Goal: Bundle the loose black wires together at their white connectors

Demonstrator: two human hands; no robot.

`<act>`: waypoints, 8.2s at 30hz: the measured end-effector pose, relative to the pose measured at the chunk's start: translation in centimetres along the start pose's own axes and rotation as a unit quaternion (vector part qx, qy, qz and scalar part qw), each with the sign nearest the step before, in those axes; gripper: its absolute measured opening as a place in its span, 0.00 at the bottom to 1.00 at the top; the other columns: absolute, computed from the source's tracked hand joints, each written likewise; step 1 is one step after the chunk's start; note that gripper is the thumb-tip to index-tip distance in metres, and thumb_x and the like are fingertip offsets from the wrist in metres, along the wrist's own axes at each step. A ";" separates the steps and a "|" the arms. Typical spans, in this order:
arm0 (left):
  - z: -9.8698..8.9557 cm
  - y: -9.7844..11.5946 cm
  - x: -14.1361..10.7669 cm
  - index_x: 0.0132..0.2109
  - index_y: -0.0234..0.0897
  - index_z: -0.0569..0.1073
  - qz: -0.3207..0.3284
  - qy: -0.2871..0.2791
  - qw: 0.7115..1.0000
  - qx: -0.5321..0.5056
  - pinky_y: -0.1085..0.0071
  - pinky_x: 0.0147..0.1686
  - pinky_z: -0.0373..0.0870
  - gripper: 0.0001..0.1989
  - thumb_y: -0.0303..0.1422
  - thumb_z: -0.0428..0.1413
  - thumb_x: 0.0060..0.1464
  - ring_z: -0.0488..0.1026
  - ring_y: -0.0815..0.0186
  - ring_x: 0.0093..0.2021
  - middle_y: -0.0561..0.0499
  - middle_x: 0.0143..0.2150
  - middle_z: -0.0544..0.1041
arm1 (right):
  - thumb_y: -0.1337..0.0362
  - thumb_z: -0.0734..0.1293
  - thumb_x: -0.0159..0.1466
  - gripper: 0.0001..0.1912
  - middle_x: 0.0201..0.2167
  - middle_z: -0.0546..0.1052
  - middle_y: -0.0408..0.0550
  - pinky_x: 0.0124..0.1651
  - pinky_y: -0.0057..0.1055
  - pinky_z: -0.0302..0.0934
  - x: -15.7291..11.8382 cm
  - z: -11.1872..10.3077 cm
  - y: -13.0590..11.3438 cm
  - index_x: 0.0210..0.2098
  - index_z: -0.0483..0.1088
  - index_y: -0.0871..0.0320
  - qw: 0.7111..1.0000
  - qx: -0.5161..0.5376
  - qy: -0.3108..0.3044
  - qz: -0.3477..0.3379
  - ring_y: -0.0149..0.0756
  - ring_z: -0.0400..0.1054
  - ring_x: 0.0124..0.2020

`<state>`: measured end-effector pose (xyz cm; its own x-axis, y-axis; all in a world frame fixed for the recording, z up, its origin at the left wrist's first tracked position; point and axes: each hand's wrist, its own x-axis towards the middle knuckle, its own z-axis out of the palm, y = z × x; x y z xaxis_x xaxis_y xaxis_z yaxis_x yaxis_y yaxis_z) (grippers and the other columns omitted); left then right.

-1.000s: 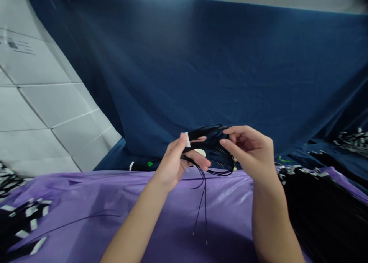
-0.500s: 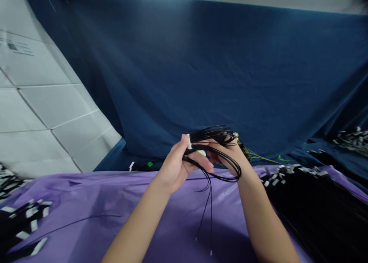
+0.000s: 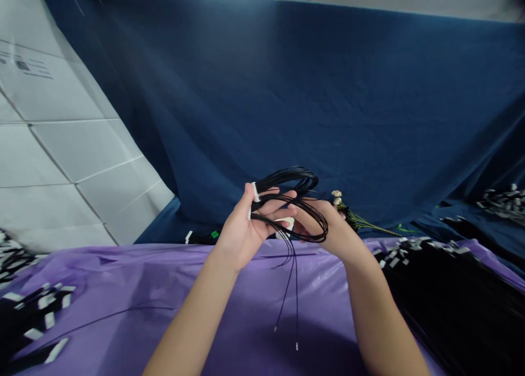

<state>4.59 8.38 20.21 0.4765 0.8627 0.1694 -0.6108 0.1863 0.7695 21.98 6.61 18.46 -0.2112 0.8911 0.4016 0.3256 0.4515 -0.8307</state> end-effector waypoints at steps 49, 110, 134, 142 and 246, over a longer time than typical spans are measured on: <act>-0.1 -0.5 -0.8 0.42 0.37 0.80 0.094 -0.101 0.986 0.093 0.59 0.54 0.67 0.24 0.53 0.56 0.53 0.72 0.53 0.55 0.45 0.45 0.80 | 0.69 0.72 0.58 0.10 0.36 0.81 0.45 0.44 0.33 0.72 -0.9 3.7 -2.4 0.39 0.78 0.53 0.939 -0.043 0.189 -0.285 0.37 0.76 0.39; 0.0 0.6 -1.2 0.51 0.34 0.71 -0.119 -0.022 0.992 -0.021 0.63 0.32 0.74 0.24 0.50 0.46 0.63 0.80 0.55 0.29 0.49 0.22 0.78 | 0.53 0.64 0.65 0.10 0.16 0.49 0.35 0.20 0.24 0.49 0.6 0.7 -0.7 0.30 0.71 0.47 0.886 0.313 0.231 -0.254 0.26 0.44 0.16; 0.4 0.8 -1.9 0.59 0.29 0.69 -0.017 -0.073 0.980 0.186 0.62 0.37 0.75 0.32 0.52 0.46 0.62 0.79 0.57 0.27 0.48 0.19 0.77 | 0.72 0.65 0.53 0.11 0.17 0.67 0.42 0.29 0.33 0.56 -0.1 0.0 -0.5 0.18 0.72 0.54 0.928 0.103 0.247 -0.259 0.33 0.62 0.23; 0.1 1.0 -1.8 0.60 0.28 0.68 -0.022 -0.077 0.975 0.208 0.62 0.38 0.74 0.32 0.51 0.43 0.64 0.80 0.57 0.28 0.47 0.19 0.77 | 0.71 0.65 0.53 0.11 0.16 0.67 0.42 0.28 0.32 0.57 -0.3 -0.1 -0.7 0.17 0.72 0.54 0.938 0.103 0.227 -0.239 0.33 0.62 0.23; 0.5 0.0 -1.1 0.42 0.34 0.78 0.051 -0.039 0.997 0.038 0.53 0.50 0.71 0.23 0.50 0.53 0.58 0.77 0.51 0.48 0.43 0.39 0.82 | 0.64 0.67 0.63 0.09 0.24 0.73 0.42 0.30 0.26 0.62 -0.3 1.7 -1.7 0.25 0.73 0.58 0.973 -0.072 0.054 -0.211 0.30 0.66 0.25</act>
<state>4.42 7.19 20.30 0.4632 0.8359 0.2943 -0.6105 0.0602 0.7897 19.96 5.48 19.12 -0.2583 0.6203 0.7406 0.3577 0.7735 -0.5231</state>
